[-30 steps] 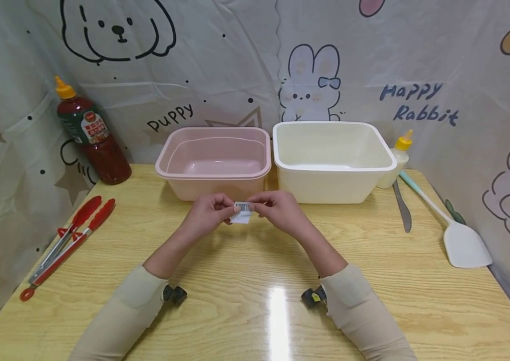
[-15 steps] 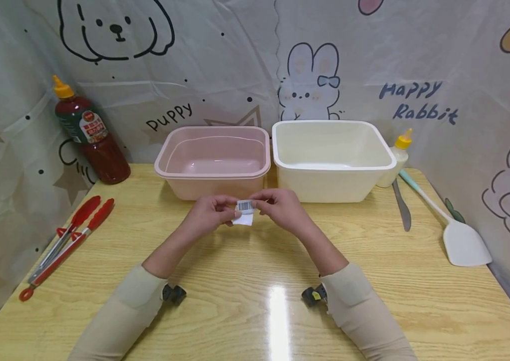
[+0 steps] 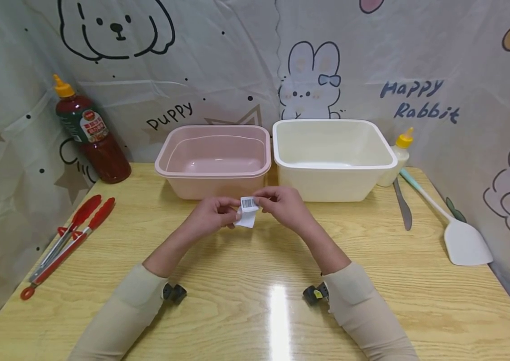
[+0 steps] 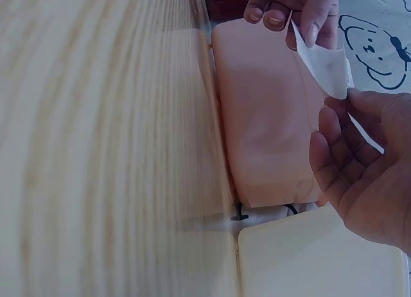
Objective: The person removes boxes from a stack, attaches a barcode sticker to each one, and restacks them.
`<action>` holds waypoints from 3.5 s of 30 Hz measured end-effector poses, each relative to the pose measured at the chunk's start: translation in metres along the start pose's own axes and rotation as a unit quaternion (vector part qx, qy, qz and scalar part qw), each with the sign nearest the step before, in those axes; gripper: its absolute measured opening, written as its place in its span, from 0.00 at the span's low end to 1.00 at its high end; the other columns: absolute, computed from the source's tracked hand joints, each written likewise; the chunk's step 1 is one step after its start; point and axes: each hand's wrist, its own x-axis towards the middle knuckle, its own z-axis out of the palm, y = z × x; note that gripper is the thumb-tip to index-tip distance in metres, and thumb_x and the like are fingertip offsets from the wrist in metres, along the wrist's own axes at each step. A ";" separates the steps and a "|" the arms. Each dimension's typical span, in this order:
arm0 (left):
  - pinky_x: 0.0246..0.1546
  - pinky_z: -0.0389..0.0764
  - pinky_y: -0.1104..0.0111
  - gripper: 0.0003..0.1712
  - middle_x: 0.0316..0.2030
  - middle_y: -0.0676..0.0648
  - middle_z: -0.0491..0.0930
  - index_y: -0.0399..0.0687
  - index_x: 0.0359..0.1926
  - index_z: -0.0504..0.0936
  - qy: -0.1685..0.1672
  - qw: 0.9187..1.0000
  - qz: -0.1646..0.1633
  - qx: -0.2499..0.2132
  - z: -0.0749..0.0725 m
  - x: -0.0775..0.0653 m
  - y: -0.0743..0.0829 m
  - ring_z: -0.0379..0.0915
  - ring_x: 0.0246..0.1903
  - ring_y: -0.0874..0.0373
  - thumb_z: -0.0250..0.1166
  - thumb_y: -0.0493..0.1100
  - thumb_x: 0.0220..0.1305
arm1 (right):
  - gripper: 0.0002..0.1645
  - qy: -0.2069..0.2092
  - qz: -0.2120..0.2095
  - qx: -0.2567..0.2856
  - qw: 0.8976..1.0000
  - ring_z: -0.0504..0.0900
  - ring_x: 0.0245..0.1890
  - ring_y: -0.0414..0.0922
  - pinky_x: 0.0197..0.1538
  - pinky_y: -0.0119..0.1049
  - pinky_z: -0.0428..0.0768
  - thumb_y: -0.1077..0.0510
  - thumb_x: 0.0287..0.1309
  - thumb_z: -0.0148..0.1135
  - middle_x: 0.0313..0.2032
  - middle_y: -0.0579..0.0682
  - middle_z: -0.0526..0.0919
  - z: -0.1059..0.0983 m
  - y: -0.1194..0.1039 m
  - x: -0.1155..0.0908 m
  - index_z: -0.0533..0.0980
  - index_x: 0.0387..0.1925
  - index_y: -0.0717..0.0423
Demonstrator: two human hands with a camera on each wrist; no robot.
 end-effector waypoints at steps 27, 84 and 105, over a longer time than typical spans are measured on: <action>0.32 0.76 0.71 0.09 0.31 0.51 0.87 0.49 0.43 0.90 -0.048 0.983 0.000 0.175 0.003 -0.002 -0.005 0.78 0.29 0.63 0.66 0.44 0.68 | 0.15 0.008 0.004 0.017 1.000 0.87 0.37 0.48 0.48 0.52 0.87 0.57 0.70 0.62 0.44 0.60 0.88 -0.003 -0.004 -0.001 0.84 0.50 0.61; 0.40 0.86 0.52 0.10 0.39 0.39 0.85 0.34 0.45 0.83 0.142 0.990 -0.019 -0.010 -0.055 -0.004 -0.016 0.80 0.24 0.59 0.67 0.38 0.67 | 0.18 0.005 0.016 0.134 0.991 0.85 0.42 0.67 0.38 0.34 0.85 0.61 0.69 0.61 0.49 0.67 0.85 0.063 -0.020 0.034 0.78 0.57 0.62; 0.47 0.86 0.51 0.13 0.46 0.37 0.87 0.35 0.48 0.86 0.186 0.981 -0.048 0.002 -0.064 0.004 -0.031 0.84 0.43 0.39 0.67 0.40 0.68 | 0.21 -0.001 0.021 0.161 0.987 0.87 0.48 0.65 0.41 0.38 0.88 0.59 0.71 0.56 0.57 0.63 0.84 0.082 -0.023 0.049 0.79 0.57 0.68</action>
